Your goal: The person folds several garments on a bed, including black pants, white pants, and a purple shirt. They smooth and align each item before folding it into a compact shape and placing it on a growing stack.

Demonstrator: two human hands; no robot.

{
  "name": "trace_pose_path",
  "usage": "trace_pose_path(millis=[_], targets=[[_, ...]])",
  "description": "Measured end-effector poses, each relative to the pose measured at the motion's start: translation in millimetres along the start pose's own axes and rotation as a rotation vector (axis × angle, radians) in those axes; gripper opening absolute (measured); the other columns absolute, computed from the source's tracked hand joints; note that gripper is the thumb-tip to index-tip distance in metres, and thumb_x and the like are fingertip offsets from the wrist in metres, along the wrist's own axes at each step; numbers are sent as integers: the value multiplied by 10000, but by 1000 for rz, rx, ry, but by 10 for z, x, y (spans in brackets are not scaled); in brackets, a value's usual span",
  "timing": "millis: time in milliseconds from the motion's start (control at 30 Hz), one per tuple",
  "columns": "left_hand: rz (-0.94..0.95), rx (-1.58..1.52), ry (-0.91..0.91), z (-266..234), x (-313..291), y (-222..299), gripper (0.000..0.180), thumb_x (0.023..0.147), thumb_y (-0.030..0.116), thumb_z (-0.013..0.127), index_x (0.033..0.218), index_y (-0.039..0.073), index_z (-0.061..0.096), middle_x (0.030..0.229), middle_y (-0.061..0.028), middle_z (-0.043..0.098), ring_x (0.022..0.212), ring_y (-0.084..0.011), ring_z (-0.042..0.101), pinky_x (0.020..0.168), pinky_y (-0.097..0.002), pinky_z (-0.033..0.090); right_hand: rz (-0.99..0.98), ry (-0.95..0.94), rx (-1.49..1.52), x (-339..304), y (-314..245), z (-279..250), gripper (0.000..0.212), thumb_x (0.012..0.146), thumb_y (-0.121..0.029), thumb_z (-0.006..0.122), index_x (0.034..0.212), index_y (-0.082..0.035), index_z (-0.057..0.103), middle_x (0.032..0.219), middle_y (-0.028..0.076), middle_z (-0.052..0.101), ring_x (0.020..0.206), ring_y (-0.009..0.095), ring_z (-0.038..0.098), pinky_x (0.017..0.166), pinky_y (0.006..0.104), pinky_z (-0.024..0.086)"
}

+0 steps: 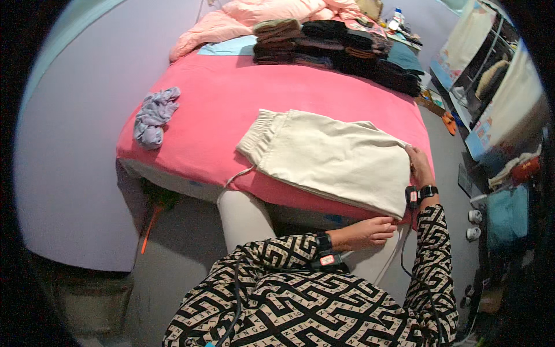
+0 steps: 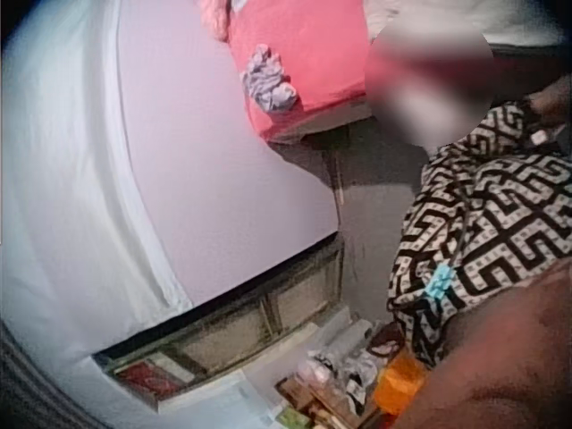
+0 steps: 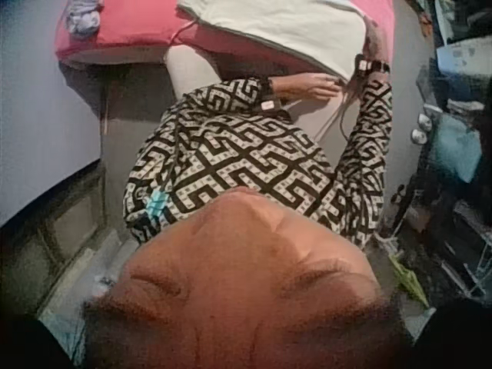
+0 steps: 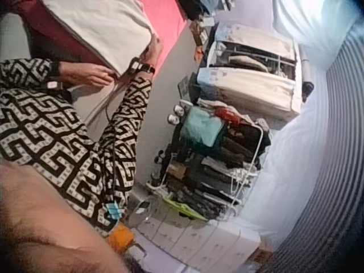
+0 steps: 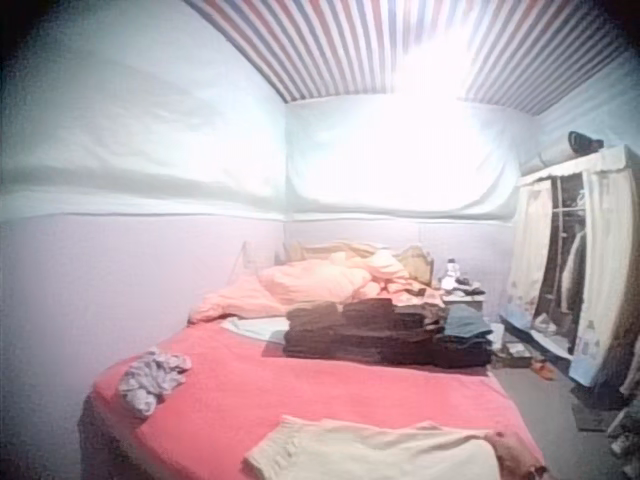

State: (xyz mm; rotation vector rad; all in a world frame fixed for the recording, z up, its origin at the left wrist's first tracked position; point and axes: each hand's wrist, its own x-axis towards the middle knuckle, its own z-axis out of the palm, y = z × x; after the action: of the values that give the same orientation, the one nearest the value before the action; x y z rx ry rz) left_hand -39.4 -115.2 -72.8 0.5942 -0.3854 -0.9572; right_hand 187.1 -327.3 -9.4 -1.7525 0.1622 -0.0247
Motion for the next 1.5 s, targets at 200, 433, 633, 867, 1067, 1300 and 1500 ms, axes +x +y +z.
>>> trace_pose_path(millis=[200, 433, 633, 867, 1067, 1300, 1500], targets=[[-200, 153, 286, -197, -93, 15, 501, 1046, 315, 530, 1427, 6, 431, 1390, -135, 561, 1179, -188, 606, 970, -308, 511, 22, -275, 52, -274, 62, -126, 451, 965, -348, 651, 1182, 46, 619, 975, 68, 682, 765, 139, 637, 650, 275, 522], [140, 300, 270, 175, -69, 666, 400, 1051, 208, 523, 1408, 30, 487, 1307, -97, 607, 1204, -183, 590, 1040, -319, 465, -26, -384, 79, -1069, 26, -112, 486, 912, -184, 702, 1296, 48, 516, 1136, 132, 668, 957, 192, 661, 837, 335, 555], [466, 805, 438, 136, 319, 680, 496, 976, 175, 621, 1394, -33, 453, 1365, -163, 546, 1275, -225, 529, 1086, -359, 427, -191, -323, -133, -1820, 127, -95, 581, 889, -136, 693, 1394, 11, 449, 1189, 143, 646, 1061, 201, 646, 881, 336, 545], [420, 1482, 690, 193, 598, 605, 817, 791, 528, 751, 1281, -80, 507, 1143, -277, 582, 1078, -398, 590, 927, -435, 482, -62, -655, 110, -1786, -95, -292, 626, 918, -19, 606, 1499, -22, 373, 1220, 97, 623, 1052, 170, 631, 834, 291, 556], [132, 1425, 682, 76, 619, 945, 504, 854, 442, 732, 1056, -13, 656, 964, -240, 680, 906, -397, 667, 779, -449, 517, -148, -817, -88, -1271, -47, -370, 512, 975, -84, 612, 1456, -7, 456, 1249, 54, 628, 1076, 112, 609, 960, 271, 488], [387, 1395, 698, -108, 615, 654, 264, 889, 313, 708, 1059, 112, 721, 929, -179, 681, 879, -367, 657, 744, -428, 505, -144, -81, -245, -215, 79, -372, 393, 956, -205, 664, 1280, 9, 605, 975, 93, 684, 794, 122, 666, 686, 272, 554], [457, 1307, 572, -334, 570, 535, 210, 847, 173, 739, 1029, 70, 724, 911, -82, 671, 854, -206, 634, 758, -323, 488, -425, 94, -556, 480, 198, -204, 353, 916, -200, 672, 1198, 12, 656, 804, 97, 697, 756, 192, 692, 687, 331, 567]])
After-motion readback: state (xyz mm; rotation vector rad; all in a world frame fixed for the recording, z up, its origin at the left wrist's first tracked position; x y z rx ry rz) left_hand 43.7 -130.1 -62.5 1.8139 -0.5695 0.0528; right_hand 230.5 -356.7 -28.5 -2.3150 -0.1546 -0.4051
